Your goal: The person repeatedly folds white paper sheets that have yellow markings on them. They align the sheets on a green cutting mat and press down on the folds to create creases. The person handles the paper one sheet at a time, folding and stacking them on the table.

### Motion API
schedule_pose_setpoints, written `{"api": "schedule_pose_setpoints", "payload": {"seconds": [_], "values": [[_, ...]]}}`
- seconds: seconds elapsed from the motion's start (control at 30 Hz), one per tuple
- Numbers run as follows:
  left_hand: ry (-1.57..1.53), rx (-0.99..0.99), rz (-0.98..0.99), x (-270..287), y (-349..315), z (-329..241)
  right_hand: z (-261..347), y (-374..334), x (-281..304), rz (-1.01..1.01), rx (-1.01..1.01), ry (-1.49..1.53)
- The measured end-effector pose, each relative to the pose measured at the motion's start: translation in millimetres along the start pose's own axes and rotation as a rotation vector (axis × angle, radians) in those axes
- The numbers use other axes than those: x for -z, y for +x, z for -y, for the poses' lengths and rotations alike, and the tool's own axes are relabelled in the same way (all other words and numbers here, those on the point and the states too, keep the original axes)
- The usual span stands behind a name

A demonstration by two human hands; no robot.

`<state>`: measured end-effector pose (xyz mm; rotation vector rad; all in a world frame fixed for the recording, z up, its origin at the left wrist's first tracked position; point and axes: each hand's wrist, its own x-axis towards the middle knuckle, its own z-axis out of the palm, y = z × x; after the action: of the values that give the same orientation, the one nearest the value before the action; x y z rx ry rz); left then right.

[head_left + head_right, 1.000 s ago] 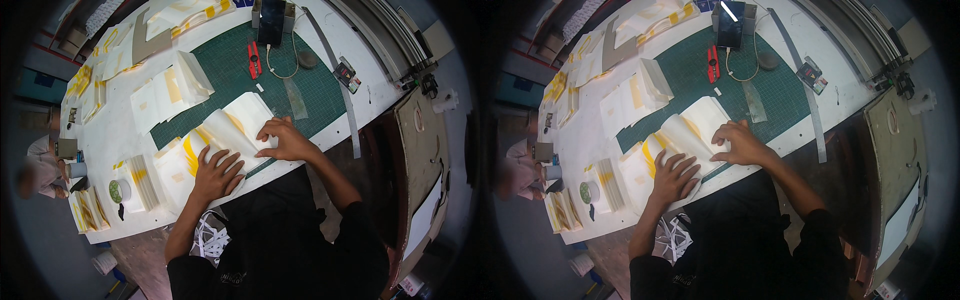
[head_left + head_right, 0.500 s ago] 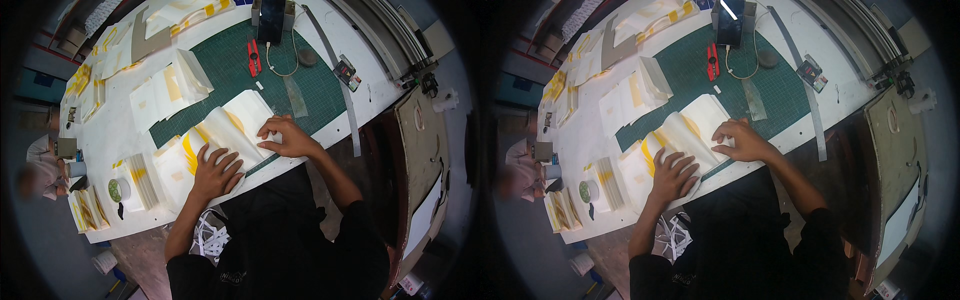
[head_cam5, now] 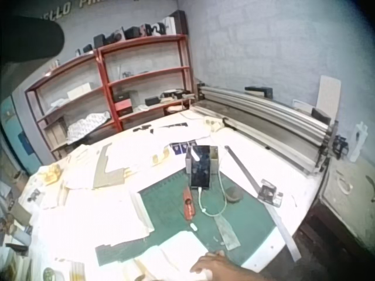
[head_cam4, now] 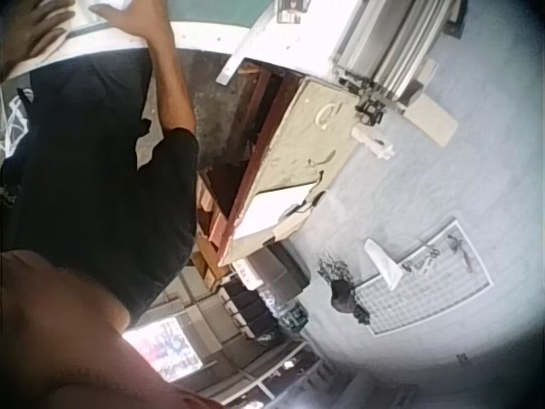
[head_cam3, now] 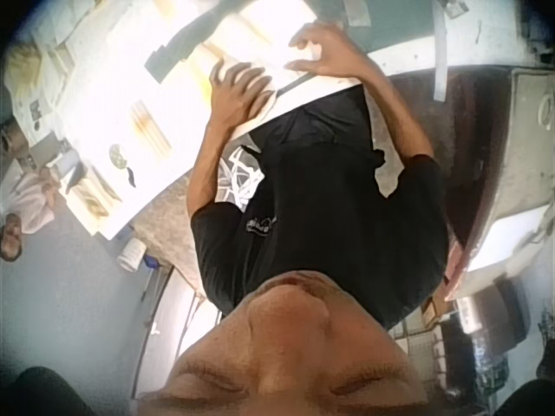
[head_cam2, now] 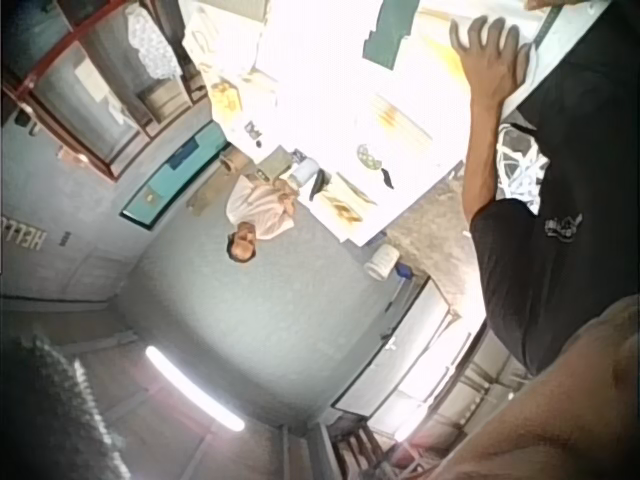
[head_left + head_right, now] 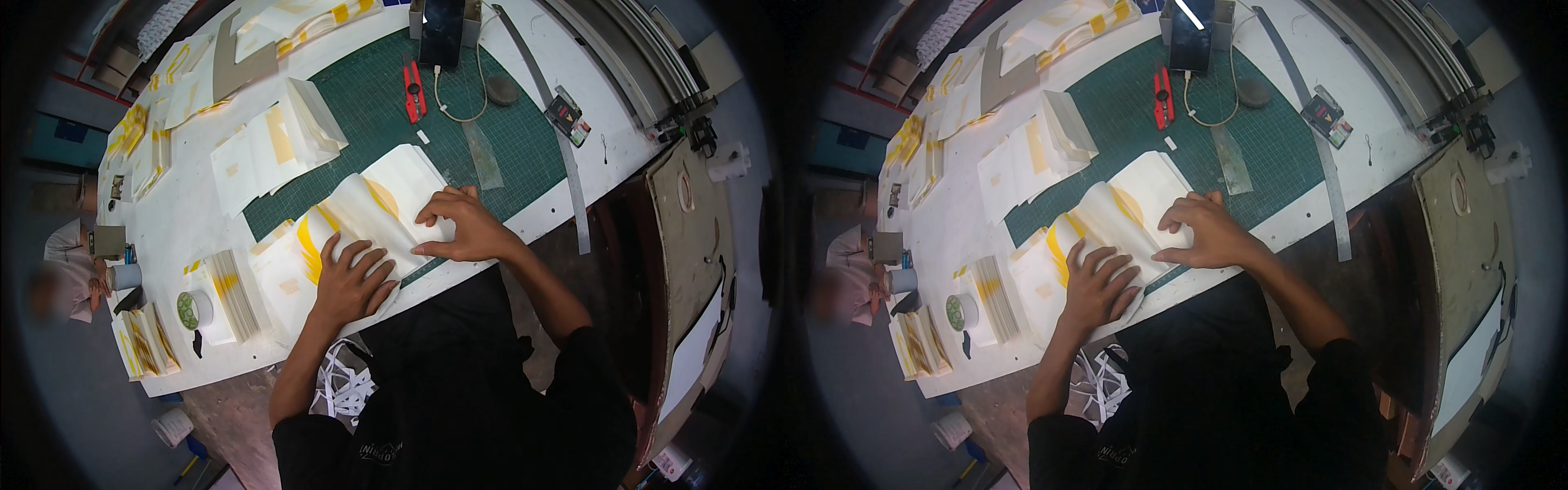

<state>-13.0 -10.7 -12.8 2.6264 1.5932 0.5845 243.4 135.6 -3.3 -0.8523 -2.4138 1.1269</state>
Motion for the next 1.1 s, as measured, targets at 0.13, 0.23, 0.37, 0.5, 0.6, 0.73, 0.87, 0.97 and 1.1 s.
{"api": "schedule_pose_setpoints", "payload": {"seconds": [0.13, 0.23, 0.37, 0.5, 0.6, 0.73, 0.87, 0.97, 1.1], "values": [[0.0, 0.001, 0.001, 0.5, 1.0, -0.4, 2.3, 1.6, 1.7, 0.019, -0.012, -0.032], [-0.025, 0.011, 0.015, -2.2, -1.0, 0.3, 2.8, 1.9, 2.5, 0.031, -0.014, -0.045], [-0.02, 0.012, 0.026, -2.1, -0.2, 0.2, -1.1, 3.3, 3.3, 0.056, -0.035, -0.033], [-0.021, 0.012, 0.033, -0.9, -0.2, 0.1, -0.2, 3.9, 4.8, 0.072, -0.046, -0.031], [-0.01, 0.001, 0.015, 0.6, 2.0, -0.6, 1.7, 4.3, 6.7, 0.094, -0.059, -0.016], [-0.002, 0.002, 0.02, 1.0, 1.8, -1.2, 2.7, 1.9, 7.3, 0.087, -0.025, -0.039], [0.007, -0.006, 0.027, 0.1, 1.5, 0.1, 0.9, 0.5, 5.9, 0.096, -0.035, -0.058], [0.001, -0.01, 0.022, -0.1, 0.9, 0.5, -0.4, -0.7, 5.2, 0.091, -0.03, -0.058], [0.012, -0.005, 0.015, 0.5, -0.6, -0.1, 1.0, -2.2, 4.8, 0.088, -0.035, -0.047]]}}
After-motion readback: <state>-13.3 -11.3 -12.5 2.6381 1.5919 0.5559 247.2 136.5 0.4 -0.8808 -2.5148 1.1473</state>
